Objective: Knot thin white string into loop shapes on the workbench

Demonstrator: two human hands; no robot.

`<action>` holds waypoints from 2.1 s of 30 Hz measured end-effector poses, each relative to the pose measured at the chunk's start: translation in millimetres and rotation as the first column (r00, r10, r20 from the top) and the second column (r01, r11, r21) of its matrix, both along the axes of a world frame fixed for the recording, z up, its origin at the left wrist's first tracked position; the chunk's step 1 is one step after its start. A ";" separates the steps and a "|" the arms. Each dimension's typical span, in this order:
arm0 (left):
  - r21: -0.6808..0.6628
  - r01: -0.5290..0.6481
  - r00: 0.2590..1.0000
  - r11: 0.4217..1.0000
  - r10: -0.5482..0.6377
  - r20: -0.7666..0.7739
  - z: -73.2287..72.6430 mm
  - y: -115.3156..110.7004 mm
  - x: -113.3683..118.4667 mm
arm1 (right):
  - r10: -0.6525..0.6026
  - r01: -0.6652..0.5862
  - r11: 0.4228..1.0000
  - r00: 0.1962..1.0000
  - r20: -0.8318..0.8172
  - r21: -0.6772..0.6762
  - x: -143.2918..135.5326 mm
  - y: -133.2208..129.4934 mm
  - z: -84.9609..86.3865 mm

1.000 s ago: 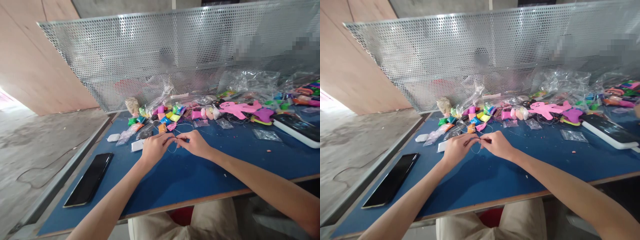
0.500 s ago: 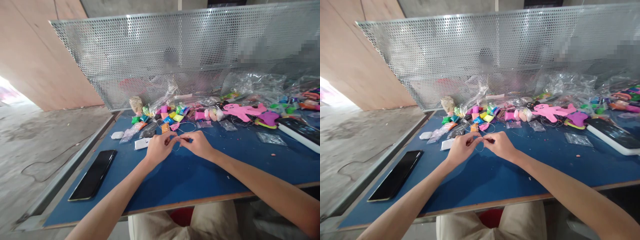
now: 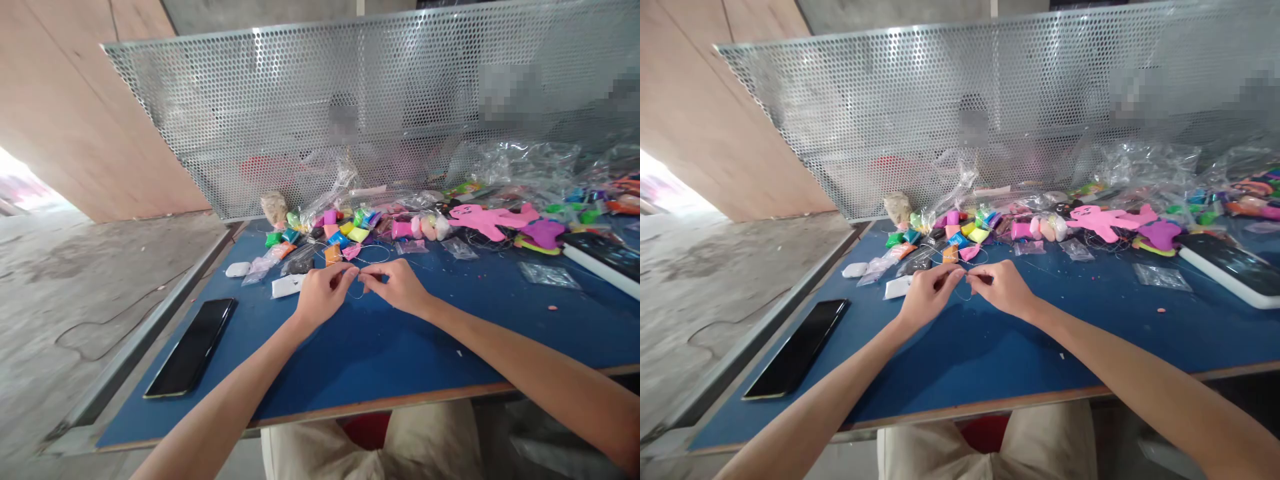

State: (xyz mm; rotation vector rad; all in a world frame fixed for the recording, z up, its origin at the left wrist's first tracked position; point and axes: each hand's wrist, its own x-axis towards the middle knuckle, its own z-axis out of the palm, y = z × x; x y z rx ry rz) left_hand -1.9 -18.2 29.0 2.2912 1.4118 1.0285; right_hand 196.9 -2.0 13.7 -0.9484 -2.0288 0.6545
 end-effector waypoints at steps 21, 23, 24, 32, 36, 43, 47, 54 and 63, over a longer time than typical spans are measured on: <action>-0.026 0.139 0.961 0.990 -0.129 0.245 3.4 -3.6 0.4 | 0.018 -0.017 1.000 1.000 -0.011 0.009 -4.2 -3.1 0.9; -0.043 0.140 0.964 0.989 -0.126 0.233 4.4 -3.7 0.0 | 0.024 -0.024 1.000 1.000 -0.010 0.011 -4.4 -3.7 0.5; -0.061 0.126 0.963 0.990 -0.107 0.247 4.8 -3.5 -0.2 | 0.024 -0.024 0.999 1.000 -0.012 0.025 -4.6 -4.1 0.3; -0.087 0.007 0.956 0.996 0.019 0.293 3.6 -3.1 0.5 | -0.033 0.038 0.994 0.998 -0.048 0.103 -6.0 -2.3 1.0; 0.037 -0.014 0.993 0.999 0.010 0.116 3.3 -2.9 -3.9 | -0.011 0.009 1.000 0.999 -0.053 -0.023 -3.4 -0.6 4.1; 0.155 0.056 0.995 0.986 -0.042 -0.092 1.5 4.4 -11.4 | 0.048 -0.047 0.998 0.998 -0.034 0.038 0.4 0.1 5.0; 0.142 0.054 0.997 0.988 -0.044 -0.067 0.0 5.6 -9.9 | 0.015 -0.015 0.997 1.000 0.000 0.072 -2.3 -1.5 3.0; 0.084 -0.059 0.972 0.995 0.076 -0.223 2.3 4.1 -6.3 | -0.059 0.054 0.996 0.996 0.060 0.069 -6.1 0.0 -0.9; -0.042 -0.038 0.961 0.998 0.025 -0.276 3.6 6.1 -8.6 | -0.041 0.039 0.999 0.995 0.090 0.019 -7.1 -1.6 0.0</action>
